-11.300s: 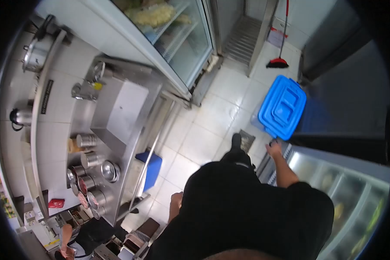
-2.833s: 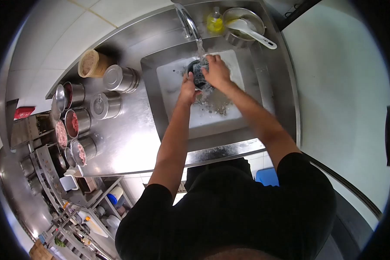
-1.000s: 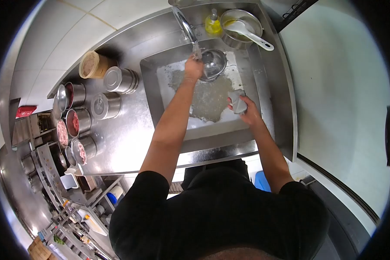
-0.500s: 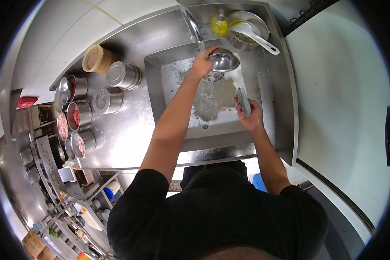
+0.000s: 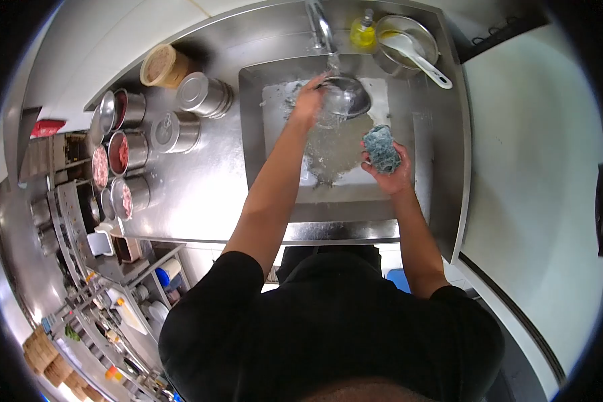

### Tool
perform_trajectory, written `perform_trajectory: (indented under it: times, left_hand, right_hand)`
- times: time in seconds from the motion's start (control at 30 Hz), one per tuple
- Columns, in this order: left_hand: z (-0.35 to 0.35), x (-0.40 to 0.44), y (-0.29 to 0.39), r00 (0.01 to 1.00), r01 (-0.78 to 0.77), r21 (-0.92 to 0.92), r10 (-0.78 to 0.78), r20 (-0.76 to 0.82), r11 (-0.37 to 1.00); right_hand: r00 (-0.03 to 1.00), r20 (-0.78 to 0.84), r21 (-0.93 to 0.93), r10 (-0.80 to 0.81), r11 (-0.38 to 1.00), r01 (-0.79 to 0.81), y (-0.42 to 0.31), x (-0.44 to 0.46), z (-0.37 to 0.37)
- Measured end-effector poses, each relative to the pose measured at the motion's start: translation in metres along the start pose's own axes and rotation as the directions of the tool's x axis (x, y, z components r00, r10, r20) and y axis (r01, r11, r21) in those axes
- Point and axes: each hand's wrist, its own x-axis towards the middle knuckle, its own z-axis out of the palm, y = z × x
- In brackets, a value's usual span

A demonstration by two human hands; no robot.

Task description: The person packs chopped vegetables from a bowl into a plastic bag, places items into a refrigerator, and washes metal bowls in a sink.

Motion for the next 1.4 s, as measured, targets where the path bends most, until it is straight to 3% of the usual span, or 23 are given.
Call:
perform_trajectory:
  times: [0.07, 0.1, 0.13, 0.2, 0.3, 0.4, 0.47, 0.53, 0.6, 0.67, 0.7, 0.8, 0.83, 0.87, 0.9, 0.97, 1.03, 1.1, 1.17, 1.2, 1.27, 1.33, 1.4]
  left_hand:
    - [0.003, 0.019, -0.004, 0.993, -0.115, 0.306, 0.100, 0.067, 0.945]
    - [0.005, 0.018, 0.005, 0.990, -0.143, 0.481, 0.120, 0.079, 0.865]
    - [0.007, -0.004, 0.034, 0.996, -0.073, 0.698, 0.082, 0.020, 0.713]
    - [-0.016, -0.014, 0.010, 0.896, -0.307, 0.859, 0.429, 0.115, 0.410]
    - [-0.063, -0.095, 0.033, 0.772, -0.353, 0.879, 0.631, 0.079, 0.321]
    - [-0.126, -0.157, 0.024, 0.718, -0.187, 0.938, 0.692, -0.072, 0.292]
    - [-0.183, -0.181, -0.016, 0.633, -0.107, 0.982, 0.772, -0.054, 0.157]
    - [-0.208, -0.213, -0.037, 0.768, 0.102, 0.993, 0.629, -0.120, 0.065]
    - [-0.211, -0.236, -0.054, 0.821, 0.032, 0.992, 0.563, -0.095, 0.122]
    - [-0.215, -0.243, -0.074, 0.817, -0.026, 0.997, 0.577, -0.022, 0.075]
    - [-0.206, -0.244, -0.071, 0.842, 0.064, 0.997, 0.535, -0.072, 0.034]
    - [-0.177, -0.217, -0.059, 0.761, 0.001, 1.000, 0.649, 0.003, -0.005]
    - [-0.156, -0.194, -0.061, 0.682, -0.213, 0.965, 0.730, 0.035, 0.152]
    - [-0.120, -0.174, -0.057, 0.767, -0.178, 0.955, 0.641, -0.017, 0.238]
    - [-0.086, -0.147, -0.050, 0.876, -0.214, 0.919, 0.482, 0.029, 0.332]
    - [-0.024, -0.074, -0.078, 0.922, -0.221, 0.821, 0.388, 0.000, 0.527]
    - [0.011, 0.015, -0.148, 0.919, -0.163, 0.807, 0.385, -0.084, 0.567]
    - [0.016, 0.115, -0.249, 0.943, 0.034, 0.940, 0.302, -0.143, 0.340]
    - [0.027, 0.141, -0.229, 0.974, 0.224, 0.825, -0.098, -0.203, 0.518]
    - [0.020, 0.165, -0.249, 0.975, 0.212, 0.802, -0.178, -0.133, 0.558]
    - [0.011, 0.167, -0.260, 0.977, 0.192, 0.844, -0.180, -0.115, 0.501]
    - [0.012, 0.120, -0.202, 0.986, 0.162, 0.948, -0.012, -0.165, 0.274]
    - [0.012, 0.092, -0.166, 0.996, -0.011, 0.986, 0.087, -0.004, 0.166]
  right_hand:
    - [0.994, -0.098, -0.048, -0.040, 0.998, 0.035, -0.002, -0.001, -0.003]
    - [0.992, -0.113, -0.065, -0.046, 0.997, 0.039, 0.000, -0.004, -0.001]
    - [0.993, -0.115, -0.082, -0.038, 0.996, 0.028, 0.004, -0.003, 0.000]
    - [0.984, -0.158, -0.153, -0.080, 0.987, 0.055, 0.012, -0.004, 0.000]
    - [0.997, -0.075, -0.080, -0.035, 0.996, 0.029, 0.013, -0.002, -0.025]
    - [0.981, -0.192, -0.082, -0.036, 0.996, 0.020, 0.014, -0.007, -0.037]
    - [0.973, -0.228, -0.127, -0.027, 0.992, -0.002, 0.016, -0.005, -0.046]
    - [0.959, -0.281, -0.145, -0.034, 0.989, -0.007, 0.012, -0.004, -0.049]
    - [0.957, -0.287, -0.112, -0.038, 0.994, 0.006, 0.013, 0.001, -0.052]
    - [0.967, -0.253, -0.064, -0.039, 0.998, 0.024, 0.012, 0.008, -0.058]
    - [0.970, -0.239, -0.045, -0.039, 0.999, 0.029, 0.012, 0.011, -0.057]
    - [0.977, -0.211, 0.001, -0.040, 0.999, 0.041, 0.014, 0.016, -0.057]
    - [0.980, -0.192, 0.015, -0.048, 0.999, 0.052, 0.015, 0.018, -0.059]
    - [0.983, -0.175, 0.024, -0.057, 0.998, 0.062, 0.017, 0.020, -0.063]
    - [0.981, -0.189, 0.031, -0.054, 0.998, 0.061, 0.019, 0.022, -0.068]
    - [0.976, -0.213, 0.032, -0.048, 0.998, 0.056, 0.023, 0.028, -0.078]
    - [0.970, -0.238, 0.058, -0.039, 0.997, 0.055, 0.025, 0.027, -0.077]
    - [0.985, -0.157, 0.094, -0.077, 0.991, 0.093, 0.030, 0.028, -0.087]
    - [0.973, -0.192, -0.045, -0.126, 0.992, 0.119, 0.030, 0.020, -0.088]
    - [0.960, -0.243, -0.060, -0.139, 0.990, 0.128, 0.022, 0.010, -0.087]
    - [0.940, -0.318, -0.029, -0.122, 0.992, 0.120, 0.026, 0.001, -0.071]
    - [0.949, -0.287, -0.011, -0.130, 0.991, 0.133, 0.031, -0.005, -0.070]
    - [0.947, -0.281, -0.048, -0.155, 0.988, 0.147, 0.023, -0.006, -0.075]
